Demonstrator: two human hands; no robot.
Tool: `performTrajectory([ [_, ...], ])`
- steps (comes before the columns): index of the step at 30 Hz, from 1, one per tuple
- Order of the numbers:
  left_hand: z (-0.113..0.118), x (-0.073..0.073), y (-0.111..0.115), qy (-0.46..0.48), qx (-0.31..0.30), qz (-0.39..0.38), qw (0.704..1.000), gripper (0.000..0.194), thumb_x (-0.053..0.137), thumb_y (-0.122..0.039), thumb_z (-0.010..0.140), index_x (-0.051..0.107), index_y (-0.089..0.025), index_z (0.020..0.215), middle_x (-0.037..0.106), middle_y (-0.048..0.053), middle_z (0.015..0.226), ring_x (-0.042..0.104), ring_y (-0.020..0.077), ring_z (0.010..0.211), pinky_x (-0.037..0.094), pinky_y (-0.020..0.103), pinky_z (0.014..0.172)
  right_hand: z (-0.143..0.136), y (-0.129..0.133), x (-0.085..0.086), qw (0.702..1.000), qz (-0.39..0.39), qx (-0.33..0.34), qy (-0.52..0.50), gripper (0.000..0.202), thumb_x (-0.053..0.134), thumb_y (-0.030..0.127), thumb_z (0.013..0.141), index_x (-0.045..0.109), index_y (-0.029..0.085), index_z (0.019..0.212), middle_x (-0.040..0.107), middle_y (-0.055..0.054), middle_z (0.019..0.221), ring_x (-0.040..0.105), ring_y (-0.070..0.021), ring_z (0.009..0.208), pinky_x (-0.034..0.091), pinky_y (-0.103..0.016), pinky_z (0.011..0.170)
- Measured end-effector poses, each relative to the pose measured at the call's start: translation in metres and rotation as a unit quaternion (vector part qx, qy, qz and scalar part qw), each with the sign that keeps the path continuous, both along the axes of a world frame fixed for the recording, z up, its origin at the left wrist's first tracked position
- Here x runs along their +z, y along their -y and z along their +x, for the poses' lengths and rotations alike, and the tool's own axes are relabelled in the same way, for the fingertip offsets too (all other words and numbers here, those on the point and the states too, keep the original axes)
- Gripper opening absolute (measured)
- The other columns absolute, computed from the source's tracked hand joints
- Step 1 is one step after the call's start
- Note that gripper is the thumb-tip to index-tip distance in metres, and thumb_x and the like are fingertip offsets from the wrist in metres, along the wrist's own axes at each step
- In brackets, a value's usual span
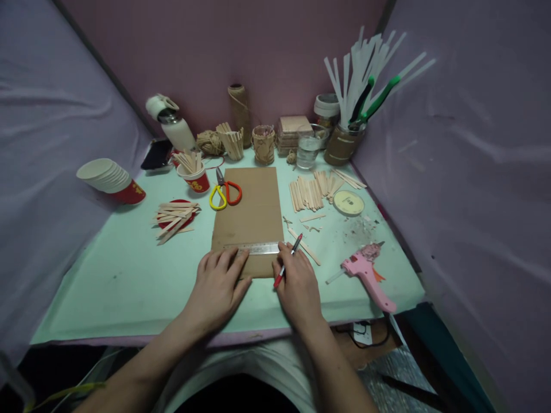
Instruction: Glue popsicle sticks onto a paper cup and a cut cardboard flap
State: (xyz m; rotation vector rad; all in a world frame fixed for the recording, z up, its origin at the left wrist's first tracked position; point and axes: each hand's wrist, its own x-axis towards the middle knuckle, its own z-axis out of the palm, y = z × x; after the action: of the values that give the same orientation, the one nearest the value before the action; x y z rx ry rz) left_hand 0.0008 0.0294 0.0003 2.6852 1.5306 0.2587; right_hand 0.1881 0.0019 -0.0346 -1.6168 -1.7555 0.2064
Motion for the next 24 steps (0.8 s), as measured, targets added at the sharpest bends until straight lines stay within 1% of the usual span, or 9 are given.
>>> performTrajectory([
  [4, -0.01, 0.005, -0.012, 0.019, -0.034, -0.035, 0.999, 0.04, 0.043, -0.025, 0.094, 0.053, -0.019, 0.133, 0.056, 0.011, 0.128, 0.047, 0.0276, 0.113, 0.036, 0.049, 0.103, 0.0, -0.001, -0.001, 1.0, 0.001, 0.0, -0.002, 0.034, 0.049, 0.023, 0.094, 0.052, 0.016, 0.127, 0.067, -0.013, 0.108, 0.059, -0.028, 0.112, 0.05, -0.048, 0.094],
  [8, -0.023, 0.007, -0.021, 0.048, -0.072, -0.074, 0.994, 0.043, 0.04, -0.016, 0.093, 0.049, -0.015, 0.135, 0.055, 0.01, 0.129, 0.046, 0.0245, 0.114, 0.036, 0.044, 0.105, 0.0, -0.001, -0.001, 1.0, 0.001, 0.001, -0.006, 0.034, 0.05, 0.022, 0.092, 0.052, 0.015, 0.126, 0.067, -0.013, 0.107, 0.059, -0.0277, 0.108, 0.05, -0.048, 0.094],
  [12, -0.025, 0.007, -0.019, 0.047, -0.082, -0.072, 0.993, 0.046, 0.041, -0.017, 0.093, 0.045, -0.015, 0.138, 0.053, 0.01, 0.134, 0.045, 0.0241, 0.118, 0.034, 0.044, 0.107, 0.001, -0.002, -0.002, 1.0, 0.005, 0.0, -0.003, 0.035, 0.051, 0.021, 0.092, 0.052, 0.016, 0.126, 0.067, -0.013, 0.108, 0.06, -0.0278, 0.106, 0.05, -0.048, 0.093],
  [14, -0.021, 0.007, -0.015, 0.029, -0.072, -0.058, 0.995, 0.047, 0.042, -0.019, 0.093, 0.044, -0.017, 0.14, 0.053, 0.009, 0.134, 0.045, 0.0253, 0.118, 0.034, 0.046, 0.106, 0.0, -0.002, -0.002, 1.0, 0.007, 0.0, 0.001, 0.035, 0.052, 0.021, 0.092, 0.052, 0.016, 0.126, 0.067, -0.014, 0.109, 0.06, -0.0285, 0.109, 0.05, -0.049, 0.094],
  [17, -0.011, 0.005, -0.009, -0.007, -0.04, -0.022, 0.999, 0.047, 0.043, -0.023, 0.093, 0.047, -0.021, 0.139, 0.054, 0.009, 0.133, 0.045, 0.0281, 0.116, 0.033, 0.049, 0.105, 0.001, -0.001, -0.002, 1.0, 0.013, 0.003, -0.005, 0.034, 0.053, 0.02, 0.091, 0.053, 0.016, 0.124, 0.068, -0.014, 0.107, 0.061, -0.0286, 0.109, 0.051, -0.049, 0.093],
  [18, -0.009, 0.004, -0.008, -0.015, -0.031, -0.012, 0.999, 0.046, 0.044, -0.024, 0.093, 0.048, -0.022, 0.139, 0.054, 0.009, 0.133, 0.045, 0.0287, 0.115, 0.032, 0.05, 0.105, 0.001, 0.0, -0.002, 1.0, 0.025, -0.001, -0.019, 0.032, 0.054, 0.02, 0.091, 0.054, 0.017, 0.122, 0.068, -0.014, 0.11, 0.062, -0.0278, 0.11, 0.052, -0.049, 0.093],
  [20, -0.005, 0.002, -0.006, -0.024, -0.021, 0.003, 0.999, 0.046, 0.044, -0.025, 0.092, 0.05, -0.023, 0.138, 0.055, 0.009, 0.133, 0.046, 0.0288, 0.115, 0.031, 0.05, 0.106, 0.002, 0.005, -0.001, 0.994, 0.077, -0.031, -0.067, 0.024, 0.053, 0.017, 0.091, 0.056, 0.02, 0.115, 0.067, -0.013, 0.117, 0.063, -0.0251, 0.112, 0.052, -0.046, 0.094],
  [22, -0.004, 0.001, -0.005, -0.027, -0.021, 0.01, 0.999, 0.046, 0.044, -0.025, 0.092, 0.049, -0.023, 0.138, 0.055, 0.009, 0.132, 0.046, 0.0286, 0.115, 0.03, 0.05, 0.106, 0.003, 0.012, 0.001, 0.978, 0.151, -0.077, -0.124, 0.02, 0.052, 0.012, 0.09, 0.056, 0.021, 0.107, 0.065, -0.012, 0.122, 0.063, -0.023, 0.113, 0.052, -0.044, 0.096],
  [24, -0.005, -0.001, -0.005, -0.03, -0.023, 0.017, 0.999, 0.047, 0.044, -0.025, 0.092, 0.049, -0.023, 0.138, 0.056, 0.009, 0.132, 0.047, 0.0285, 0.115, 0.029, 0.05, 0.107, 0.005, 0.019, 0.005, 0.959, 0.208, -0.109, -0.157, 0.02, 0.052, 0.008, 0.088, 0.056, 0.021, 0.103, 0.066, -0.012, 0.121, 0.064, -0.023, 0.113, 0.052, -0.045, 0.097],
])
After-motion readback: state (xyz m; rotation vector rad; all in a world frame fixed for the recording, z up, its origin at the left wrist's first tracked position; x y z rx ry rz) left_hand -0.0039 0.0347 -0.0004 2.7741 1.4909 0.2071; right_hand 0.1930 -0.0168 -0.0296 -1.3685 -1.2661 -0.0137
